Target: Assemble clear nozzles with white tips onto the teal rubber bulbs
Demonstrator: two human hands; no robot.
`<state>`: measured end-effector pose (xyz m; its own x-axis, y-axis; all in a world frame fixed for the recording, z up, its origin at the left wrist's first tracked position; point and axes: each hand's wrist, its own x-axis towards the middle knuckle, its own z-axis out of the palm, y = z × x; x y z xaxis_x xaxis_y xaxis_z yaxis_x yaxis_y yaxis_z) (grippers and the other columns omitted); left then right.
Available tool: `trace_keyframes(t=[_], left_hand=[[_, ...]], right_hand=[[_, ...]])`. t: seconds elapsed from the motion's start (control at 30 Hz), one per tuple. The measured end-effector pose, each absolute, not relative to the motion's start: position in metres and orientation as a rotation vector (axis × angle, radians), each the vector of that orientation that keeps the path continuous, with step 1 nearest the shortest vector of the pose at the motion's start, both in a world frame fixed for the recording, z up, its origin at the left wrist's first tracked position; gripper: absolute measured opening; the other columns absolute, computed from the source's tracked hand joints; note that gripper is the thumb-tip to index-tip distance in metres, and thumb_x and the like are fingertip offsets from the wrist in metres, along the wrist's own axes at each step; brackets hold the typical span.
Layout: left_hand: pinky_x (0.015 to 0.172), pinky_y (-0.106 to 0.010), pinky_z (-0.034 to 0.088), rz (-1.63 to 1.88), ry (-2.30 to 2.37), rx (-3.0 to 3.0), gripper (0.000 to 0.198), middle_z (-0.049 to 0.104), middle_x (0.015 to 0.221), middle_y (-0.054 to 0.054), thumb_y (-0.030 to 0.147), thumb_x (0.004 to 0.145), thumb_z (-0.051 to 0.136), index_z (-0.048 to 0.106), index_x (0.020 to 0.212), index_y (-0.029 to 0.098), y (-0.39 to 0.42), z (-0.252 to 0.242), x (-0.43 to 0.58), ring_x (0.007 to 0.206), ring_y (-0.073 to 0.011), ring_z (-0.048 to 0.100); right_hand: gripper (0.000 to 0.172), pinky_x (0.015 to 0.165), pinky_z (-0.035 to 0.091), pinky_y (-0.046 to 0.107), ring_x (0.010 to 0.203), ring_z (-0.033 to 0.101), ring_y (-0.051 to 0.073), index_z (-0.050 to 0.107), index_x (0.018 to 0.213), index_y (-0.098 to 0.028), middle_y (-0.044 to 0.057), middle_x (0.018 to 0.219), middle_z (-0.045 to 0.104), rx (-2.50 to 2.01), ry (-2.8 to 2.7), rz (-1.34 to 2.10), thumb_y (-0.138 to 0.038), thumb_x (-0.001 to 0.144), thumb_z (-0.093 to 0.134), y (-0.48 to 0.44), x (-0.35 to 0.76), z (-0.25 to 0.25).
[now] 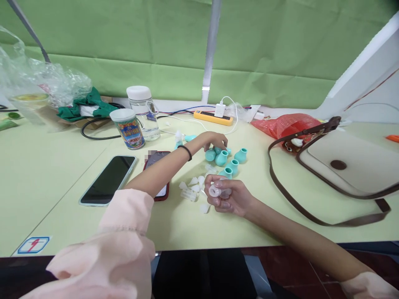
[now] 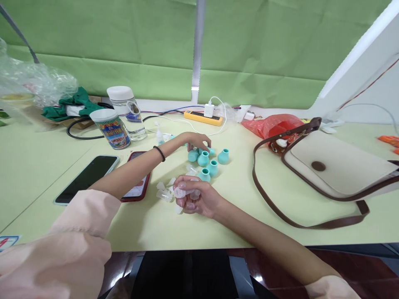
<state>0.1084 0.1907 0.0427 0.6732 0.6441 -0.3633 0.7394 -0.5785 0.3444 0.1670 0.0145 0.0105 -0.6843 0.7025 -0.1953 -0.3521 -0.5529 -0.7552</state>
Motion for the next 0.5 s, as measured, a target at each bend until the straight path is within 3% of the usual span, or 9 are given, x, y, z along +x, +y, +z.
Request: trace_keyframes(t=[0.17,0.3,0.5], left_hand=[[0.069,-0.027,0.043,0.135,1.097,2.58,0.046,0.055,0.101,-0.008,0.043,0.067,0.049,0.045,0.104,0.016,0.189,0.03,0.106,0.087,-0.02,0.054],[0.065,-0.025,0.042,0.285,1.125,2.609,0.044,0.057,0.096,-0.008,0.042,0.068,0.047,0.044,0.103,0.015,0.187,0.016,0.112,0.083,-0.0189,0.054],[0.061,-0.023,0.042,0.242,1.114,2.625,0.042,0.06,0.09,-0.006,0.045,0.066,0.049,0.052,0.095,0.014,0.191,0.015,0.111,0.078,-0.0174,0.056]], right_hand=[[0.009,0.029,0.02,0.012,0.03,0.035,0.003,0.052,0.067,-0.015,0.0,0.046,0.054,-0.655,-0.956,2.24,-0.022,0.064,0.055,0.014,0.166,0.011],[0.008,0.029,0.02,0.012,0.031,0.035,0.003,0.052,0.067,-0.015,0.0,0.046,0.054,-0.651,-0.955,2.223,-0.022,0.064,0.055,0.014,0.166,0.011],[0.009,0.03,0.02,0.012,0.031,0.035,0.003,0.052,0.067,-0.015,0.0,0.046,0.054,-0.68,-0.975,2.228,-0.023,0.065,0.055,0.013,0.166,0.01]])
